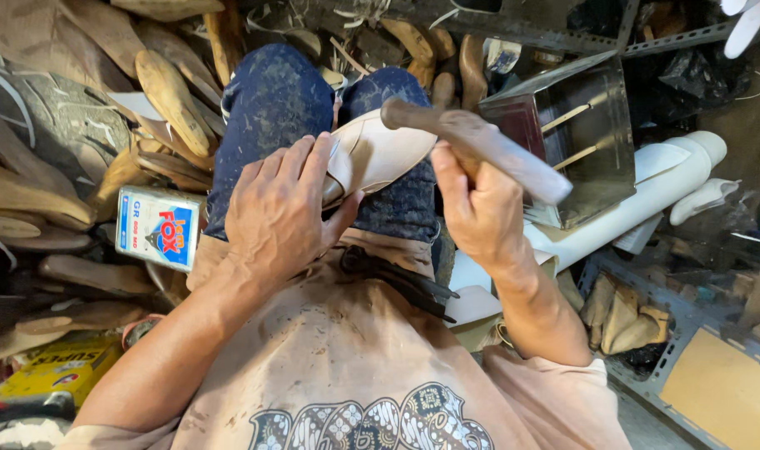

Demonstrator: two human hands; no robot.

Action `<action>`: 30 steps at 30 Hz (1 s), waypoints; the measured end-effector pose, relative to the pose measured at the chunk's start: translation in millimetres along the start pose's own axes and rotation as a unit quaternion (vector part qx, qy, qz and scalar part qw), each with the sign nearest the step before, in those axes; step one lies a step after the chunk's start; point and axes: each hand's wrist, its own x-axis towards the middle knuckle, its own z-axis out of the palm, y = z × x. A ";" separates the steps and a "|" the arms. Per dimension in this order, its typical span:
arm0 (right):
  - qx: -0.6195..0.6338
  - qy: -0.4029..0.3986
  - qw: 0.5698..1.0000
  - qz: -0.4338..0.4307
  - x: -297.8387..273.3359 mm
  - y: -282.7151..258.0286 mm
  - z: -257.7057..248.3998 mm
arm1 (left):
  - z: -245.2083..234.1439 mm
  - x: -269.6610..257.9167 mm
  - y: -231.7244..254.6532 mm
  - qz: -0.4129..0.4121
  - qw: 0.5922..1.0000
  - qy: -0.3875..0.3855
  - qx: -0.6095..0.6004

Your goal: The person sits on the floor and uses a hammer to tap the sole of a beige slip-on shoe, likely to attach or secure the sole. They repeatedly tap different areas of the shoe's bottom and sides, then inspect the shoe by turning it over and checking the interior.

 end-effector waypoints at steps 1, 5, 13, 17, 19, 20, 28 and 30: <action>0.013 -0.016 1.000 0.009 -1.3 2.7 5.2 | 1.1 0.3 -1.5 0.000 1.000 -0.003 -0.002; -0.028 -0.056 0.998 0.027 9.8 7.6 -2.4 | -1.3 2.3 -3.7 0.003 1.000 0.001 0.002; 0.017 -0.084 0.987 0.132 16.4 5.2 -4.5 | 7.9 2.5 -5.7 -0.004 1.000 -0.007 -0.013; 0.027 -0.050 0.989 0.134 2.6 11.1 3.8 | 12.1 4.9 -5.3 -0.016 1.000 -0.015 -0.015; 0.033 -0.065 0.990 0.123 -1.7 -1.6 2.2 | 11.8 2.8 -5.1 -0.013 1.000 -0.018 -0.002; 0.036 -0.079 0.990 0.113 -3.9 -7.7 0.4 | 12.2 3.1 -4.6 -0.010 1.000 -0.018 0.008; -0.005 0.041 0.988 0.149 -65.7 -11.4 44.6 | 14.1 7.2 -8.4 -0.020 0.999 -0.025 0.004; -0.022 0.067 0.987 0.147 -75.1 -13.1 57.6 | 13.5 9.6 -10.2 -0.012 1.000 -0.017 0.009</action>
